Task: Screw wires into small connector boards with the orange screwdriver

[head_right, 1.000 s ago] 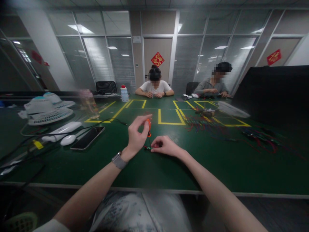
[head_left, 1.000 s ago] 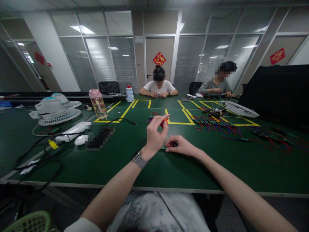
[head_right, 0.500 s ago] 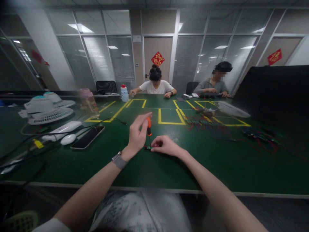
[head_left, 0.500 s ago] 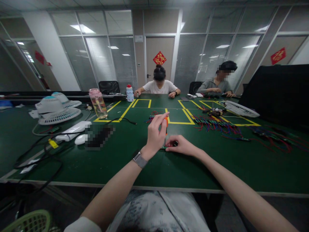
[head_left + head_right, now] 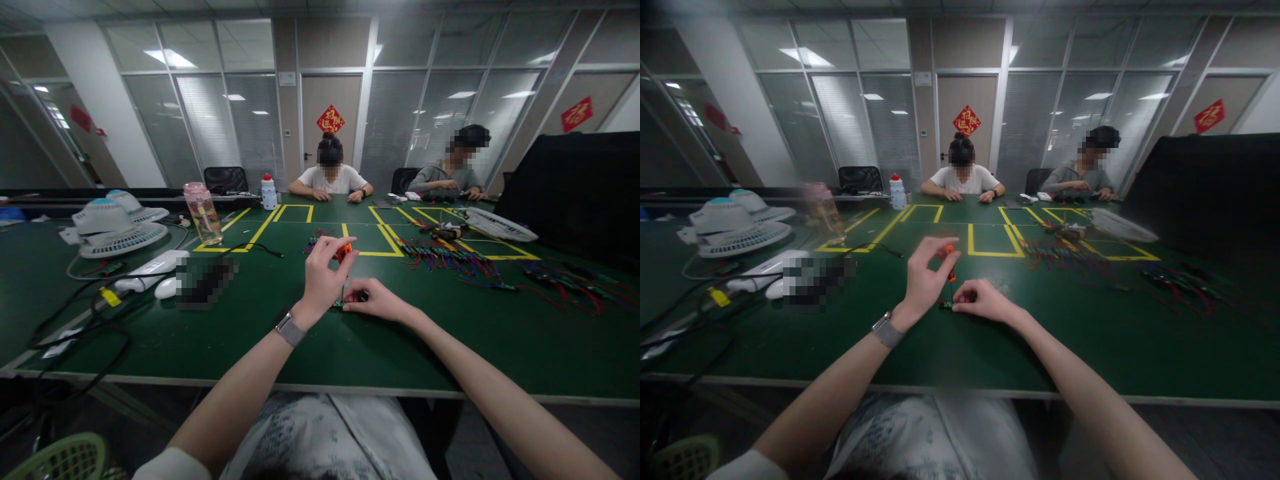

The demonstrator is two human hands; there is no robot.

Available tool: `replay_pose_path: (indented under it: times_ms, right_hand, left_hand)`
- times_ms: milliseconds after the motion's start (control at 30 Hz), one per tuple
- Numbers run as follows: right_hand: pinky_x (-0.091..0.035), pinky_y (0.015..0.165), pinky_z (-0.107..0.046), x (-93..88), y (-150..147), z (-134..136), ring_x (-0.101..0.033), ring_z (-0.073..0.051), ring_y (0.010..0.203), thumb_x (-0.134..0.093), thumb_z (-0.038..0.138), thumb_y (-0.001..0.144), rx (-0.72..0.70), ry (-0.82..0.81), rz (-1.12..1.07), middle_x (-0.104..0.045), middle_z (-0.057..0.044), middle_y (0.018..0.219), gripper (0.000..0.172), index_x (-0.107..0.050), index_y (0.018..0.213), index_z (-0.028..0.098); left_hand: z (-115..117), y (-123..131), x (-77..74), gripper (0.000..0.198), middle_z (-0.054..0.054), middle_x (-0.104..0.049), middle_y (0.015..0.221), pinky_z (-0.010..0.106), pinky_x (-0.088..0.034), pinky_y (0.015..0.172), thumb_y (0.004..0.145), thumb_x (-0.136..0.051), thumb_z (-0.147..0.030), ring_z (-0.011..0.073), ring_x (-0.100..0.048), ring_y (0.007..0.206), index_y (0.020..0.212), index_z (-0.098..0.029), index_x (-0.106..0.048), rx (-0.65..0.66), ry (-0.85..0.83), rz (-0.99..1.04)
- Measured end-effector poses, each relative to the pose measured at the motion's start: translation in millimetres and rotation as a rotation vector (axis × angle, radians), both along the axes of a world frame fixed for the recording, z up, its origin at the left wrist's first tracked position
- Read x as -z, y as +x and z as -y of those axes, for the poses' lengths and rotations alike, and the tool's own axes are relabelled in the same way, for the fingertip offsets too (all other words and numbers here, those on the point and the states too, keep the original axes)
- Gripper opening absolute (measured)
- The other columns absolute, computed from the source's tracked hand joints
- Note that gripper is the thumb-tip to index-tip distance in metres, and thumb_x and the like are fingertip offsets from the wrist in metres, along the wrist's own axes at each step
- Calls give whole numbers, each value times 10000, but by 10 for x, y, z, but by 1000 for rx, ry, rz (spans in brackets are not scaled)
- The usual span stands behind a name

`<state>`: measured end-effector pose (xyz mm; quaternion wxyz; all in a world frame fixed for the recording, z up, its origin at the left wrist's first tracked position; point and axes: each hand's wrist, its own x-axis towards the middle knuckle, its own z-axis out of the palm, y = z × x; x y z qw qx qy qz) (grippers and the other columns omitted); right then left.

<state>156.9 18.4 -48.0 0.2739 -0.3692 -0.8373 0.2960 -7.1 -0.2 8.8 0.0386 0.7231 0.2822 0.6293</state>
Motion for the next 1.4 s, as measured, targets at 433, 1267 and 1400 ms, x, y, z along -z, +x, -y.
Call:
replay_pose_path:
  times_ms: [433, 1267, 1400]
  right_hand:
    - [-451, 614, -262, 29, -1, -21, -555, -142, 626, -696, 366, 752, 0, 14, -3, -636, -29, 693, 235, -686, 799, 136]
    - [-454, 650, -270, 0, -5, -6, -583, -158, 671, -622, 337, 822, 5, 52, 33, -689, -53, 752, 223, -714, 832, 134]
    - [-452, 641, -270, 2, -2, -11, -583, -155, 659, -603, 327, 836, 3, 75, 47, -692, -50, 751, 219, -713, 828, 138]
  left_hand:
    - [0, 7, 15, 269, 67, -632, 1040, 286, -467, 858, 955, -414, -170, 157, -596, 966, 1159, -186, -588, 57, -44, -45]
    - [12, 10, 18, 265, 70, -603, 1014, 292, -461, 851, 963, -399, -186, 155, -577, 945, 1148, -184, -588, 47, -40, -30]
    - [-19, 19, 52, 312, 76, -629, 1057, 303, -473, 846, 982, -353, -219, 159, -600, 944, 1228, -197, -543, 50, -79, -44]
